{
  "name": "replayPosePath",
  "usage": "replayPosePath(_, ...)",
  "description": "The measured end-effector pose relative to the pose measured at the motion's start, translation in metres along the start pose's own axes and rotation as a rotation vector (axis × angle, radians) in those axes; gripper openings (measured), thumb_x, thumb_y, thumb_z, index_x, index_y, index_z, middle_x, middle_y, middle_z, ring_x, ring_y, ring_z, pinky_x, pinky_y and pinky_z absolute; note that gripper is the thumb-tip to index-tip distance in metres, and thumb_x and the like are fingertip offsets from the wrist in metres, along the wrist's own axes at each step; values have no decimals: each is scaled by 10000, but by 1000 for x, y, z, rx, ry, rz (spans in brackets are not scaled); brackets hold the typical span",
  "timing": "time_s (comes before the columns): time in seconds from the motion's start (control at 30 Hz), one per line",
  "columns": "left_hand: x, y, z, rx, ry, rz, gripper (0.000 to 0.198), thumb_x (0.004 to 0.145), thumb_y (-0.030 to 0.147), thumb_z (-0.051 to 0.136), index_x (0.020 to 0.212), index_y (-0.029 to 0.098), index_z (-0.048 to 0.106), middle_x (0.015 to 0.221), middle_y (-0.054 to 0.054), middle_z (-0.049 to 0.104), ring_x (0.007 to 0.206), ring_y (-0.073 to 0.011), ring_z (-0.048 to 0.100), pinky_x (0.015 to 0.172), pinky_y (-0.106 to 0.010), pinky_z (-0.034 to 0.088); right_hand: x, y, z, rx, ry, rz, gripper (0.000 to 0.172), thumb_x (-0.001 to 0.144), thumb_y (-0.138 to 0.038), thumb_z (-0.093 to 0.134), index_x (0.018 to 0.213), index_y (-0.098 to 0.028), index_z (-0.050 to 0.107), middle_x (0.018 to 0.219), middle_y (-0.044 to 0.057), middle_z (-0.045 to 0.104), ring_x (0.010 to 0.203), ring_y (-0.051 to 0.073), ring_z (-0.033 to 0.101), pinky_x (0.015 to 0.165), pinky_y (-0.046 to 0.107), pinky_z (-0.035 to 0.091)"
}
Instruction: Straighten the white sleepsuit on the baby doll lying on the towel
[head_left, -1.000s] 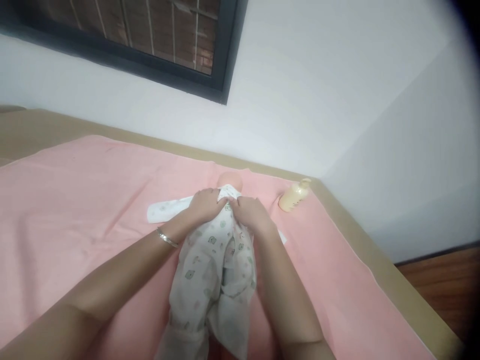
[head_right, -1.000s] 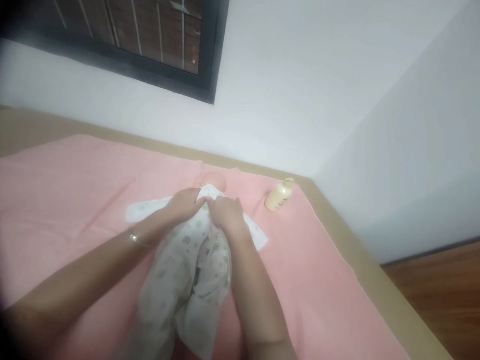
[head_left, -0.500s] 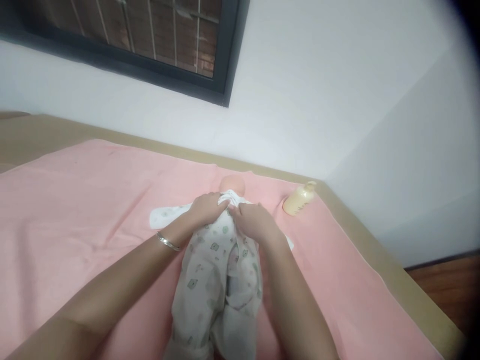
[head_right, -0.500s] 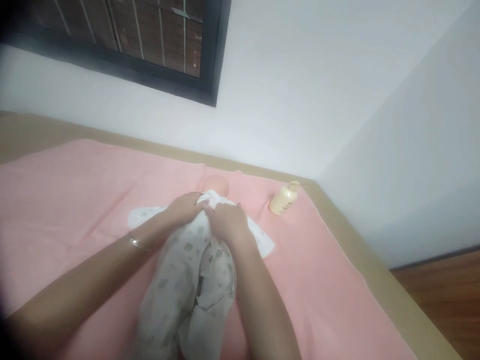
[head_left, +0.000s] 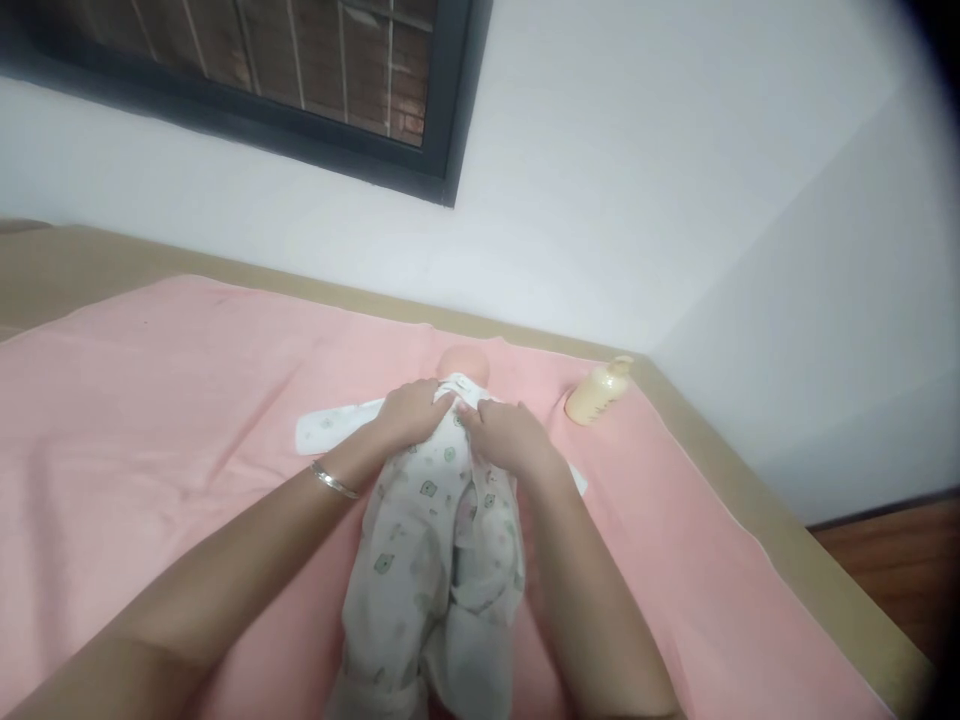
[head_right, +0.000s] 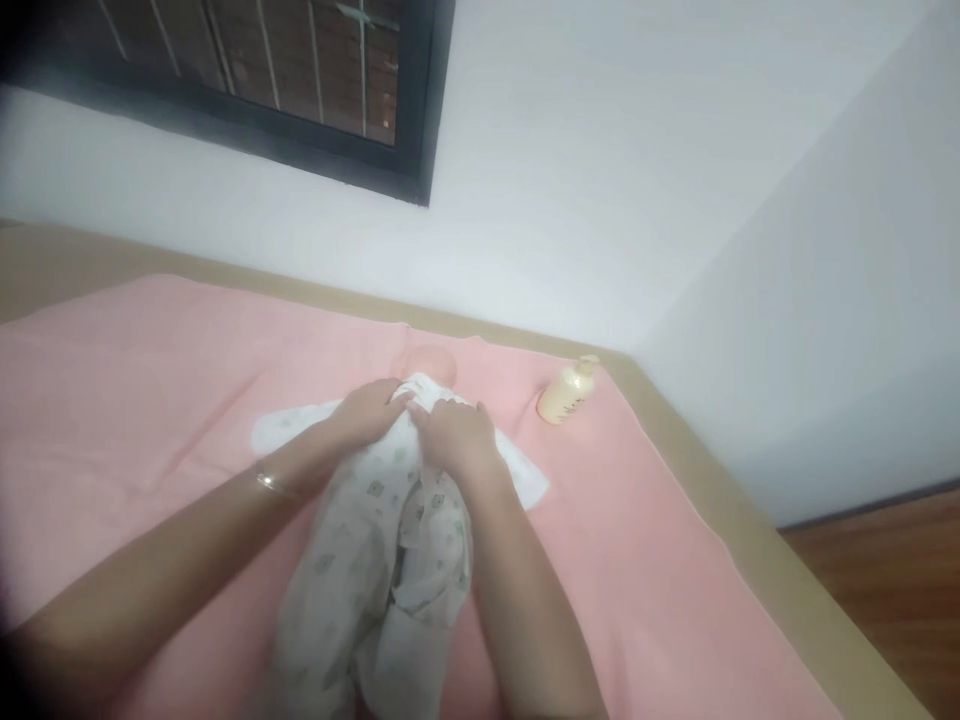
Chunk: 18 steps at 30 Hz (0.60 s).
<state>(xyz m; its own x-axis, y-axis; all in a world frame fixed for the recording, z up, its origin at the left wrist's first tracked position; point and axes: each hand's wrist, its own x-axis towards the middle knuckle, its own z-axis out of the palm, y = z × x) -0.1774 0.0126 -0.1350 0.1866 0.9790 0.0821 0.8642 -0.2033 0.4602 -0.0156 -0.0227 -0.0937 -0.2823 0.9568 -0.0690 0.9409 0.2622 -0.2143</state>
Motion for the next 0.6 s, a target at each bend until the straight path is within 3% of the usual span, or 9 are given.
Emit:
replayPosePath(0.1, 1, -1, 0, -13, 10, 16, 477, 922, 503, 248, 1057, 202, 593, 1074, -89, 647, 963, -245, 595, 819, -330, 430, 8, 5, 4, 31, 8, 41, 654, 972, -545, 120, 1025, -148, 637, 1066, 162, 662, 1028, 288, 582, 964, 436, 312)
replayPosePath(0.3, -12, 13, 1, 259, 50, -27, 424, 915, 387, 267, 1134, 158, 549, 1106, -148, 616, 991, -296, 581, 844, -418, 415, 32, 27, 18, 110, 20, 74, 663, 978, -521, 104, 1098, -136, 630, 1139, 169, 638, 1070, 277, 571, 957, 410, 326)
replayPosePath(0.5, 0, -4, -8, -7, -85, -33, 502, 915, 538, 237, 1113, 215, 568, 1125, -97, 635, 967, -262, 601, 796, -354, 443, 8, 2, 13, -18, 75, 28, 590, 983, -491, 170, 1009, -129, 635, 993, 158, 675, 993, 279, 584, 1029, 495, 200)
replayPosePath(0.6, 1, -3, -6, -25, -66, -104, 539, 909, 570, 226, 1092, 208, 580, 1104, -99, 644, 968, -267, 602, 791, -353, 444, 7, 0, 14, -14, 70, -1, 594, 988, -471, 146, 990, -138, 638, 966, 147, 678, 970, 274, 591, 1026, 505, 192)
